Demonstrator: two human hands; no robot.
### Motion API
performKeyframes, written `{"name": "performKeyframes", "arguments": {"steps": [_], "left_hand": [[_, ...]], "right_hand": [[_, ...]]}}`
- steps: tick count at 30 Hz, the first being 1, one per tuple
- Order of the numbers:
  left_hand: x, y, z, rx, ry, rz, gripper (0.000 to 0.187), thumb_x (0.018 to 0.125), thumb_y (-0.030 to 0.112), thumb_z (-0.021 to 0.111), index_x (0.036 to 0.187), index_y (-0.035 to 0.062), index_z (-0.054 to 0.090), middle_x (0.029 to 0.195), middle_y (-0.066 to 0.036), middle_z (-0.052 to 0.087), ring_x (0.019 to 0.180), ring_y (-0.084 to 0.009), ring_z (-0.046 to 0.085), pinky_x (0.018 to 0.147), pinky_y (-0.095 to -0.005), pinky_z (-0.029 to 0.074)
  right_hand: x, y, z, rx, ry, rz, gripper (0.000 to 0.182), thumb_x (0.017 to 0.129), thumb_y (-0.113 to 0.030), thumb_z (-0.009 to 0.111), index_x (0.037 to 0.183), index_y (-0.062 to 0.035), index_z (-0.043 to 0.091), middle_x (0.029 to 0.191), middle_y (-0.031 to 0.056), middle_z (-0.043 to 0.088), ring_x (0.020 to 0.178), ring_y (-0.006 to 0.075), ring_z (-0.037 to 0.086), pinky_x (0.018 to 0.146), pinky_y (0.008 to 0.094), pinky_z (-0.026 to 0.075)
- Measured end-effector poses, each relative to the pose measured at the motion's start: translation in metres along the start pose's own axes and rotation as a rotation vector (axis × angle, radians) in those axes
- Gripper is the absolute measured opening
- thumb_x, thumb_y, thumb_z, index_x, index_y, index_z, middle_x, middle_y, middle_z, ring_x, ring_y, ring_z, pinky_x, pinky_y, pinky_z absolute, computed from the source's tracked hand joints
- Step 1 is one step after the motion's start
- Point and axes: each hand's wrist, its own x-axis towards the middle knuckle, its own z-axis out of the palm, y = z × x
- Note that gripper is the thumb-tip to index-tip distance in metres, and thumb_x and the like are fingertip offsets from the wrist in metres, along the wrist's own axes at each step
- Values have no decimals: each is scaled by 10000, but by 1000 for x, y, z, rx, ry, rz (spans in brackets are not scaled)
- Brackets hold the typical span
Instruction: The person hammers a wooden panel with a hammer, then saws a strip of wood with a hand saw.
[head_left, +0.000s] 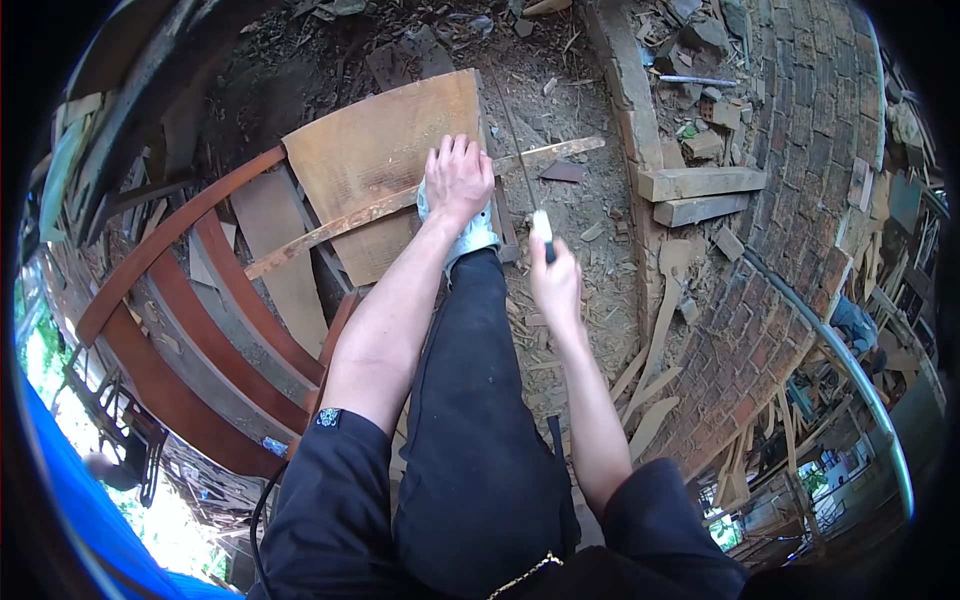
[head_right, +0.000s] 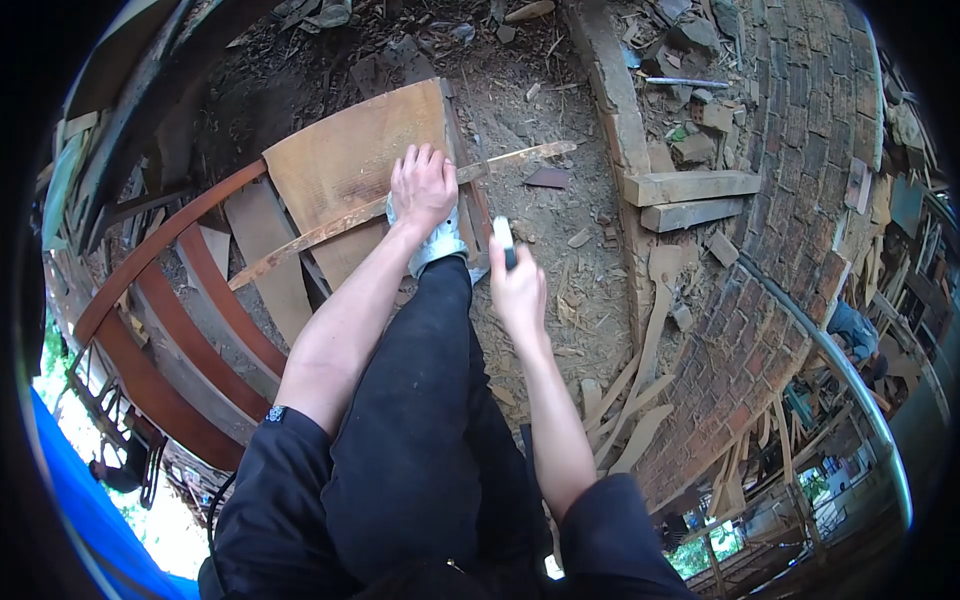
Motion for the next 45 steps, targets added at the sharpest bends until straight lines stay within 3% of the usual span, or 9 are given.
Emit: {"name": "performKeyframes", "arguments": {"steps": [6, 10, 18, 21, 24, 29, 34, 38, 45], "left_hand": [[-2, 0, 2, 0, 40, 6, 196, 928, 205, 621, 872, 39, 708, 1011, -133, 673, 1020, -318, 622, 877, -480, 484], [-2, -1, 1, 8, 53, 2, 184, 923, 201, 624, 862, 45, 701, 996, -125, 670, 1000, -317, 622, 857, -477, 482], [-3, 1, 0, -3, 67, 18, 185, 922, 209, 631, 856, 47, 691, 980, -123, 663, 995, -323, 622, 854, -480, 484], [-2, 1, 2, 7, 43, 14, 191, 926, 215, 627, 861, 48, 691, 985, -122, 665, 1005, -326, 622, 860, -486, 486], [0, -2, 2, -3, 62, 7, 187, 921, 212, 627, 860, 47, 690, 988, -126, 668, 1007, -325, 623, 858, -490, 485], [-4, 0, 2, -15, 57, 4, 185, 918, 211, 628, 866, 48, 696, 989, -123, 672, 1008, -324, 624, 864, -489, 487], [-3, 0, 0, 16, 71, 11, 187, 920, 207, 628, 871, 43, 702, 996, -122, 677, 1009, -324, 627, 874, -488, 490], [-5, 2, -1, -3, 49, 6, 188, 924, 207, 626, 878, 44, 706, 996, -118, 677, 1006, -321, 626, 867, -485, 489], [-6, -1, 3, 13, 85, 20, 185, 926, 210, 625, 864, 50, 694, 975, -115, 665, 987, -319, 622, 847, -483, 485]], "right_hand": [[-114, 26, -40, 116, 19, -4, 535, 1063, -497, 617, 974, 29, 658, 755, 240, 695, 756, 417, 730, 690, 494, 531], [-183, 44, -84, 45, -43, 75, 300, 1045, -298, 673, 1028, 1, 668, 741, 214, 690, 717, 391, 734, 650, 460, 531], [31, -30, 0, 25, -24, 31, 551, 1071, -515, 586, 1007, 25, 677, 832, 280, 712, 842, 499, 708, 740, 541, 528], [-9, 6, 1, 122, 45, -80, 497, 1072, -469, 614, 1006, 20, 678, 796, 251, 704, 780, 452, 713, 709, 508, 525], [-113, 59, -30, 154, 40, -30, 348, 1058, -331, 668, 991, 11, 654, 721, 175, 657, 678, 285, 696, 647, 429, 513], [-152, 65, -47, 85, 4, -2, 325, 1044, -317, 671, 993, 1, 631, 690, 170, 641, 640, 311, 693, 620, 446, 508], [-12, 31, 12, 59, 34, -78, 531, 1075, -507, 597, 931, 4, 613, 711, 217, 648, 685, 402, 693, 641, 502, 500], [-3, 49, 5, 160, 15, -103, 523, 1071, -493, 621, 916, 6, 606, 685, 159, 610, 631, 286, 599, 639, 433, 479], [-161, 134, -37, 194, 13, -16, 364, 1065, -349, 655, 944, -7, 623, 667, 121, 554, 609, 210, 540, 597, 404, 453]]}}
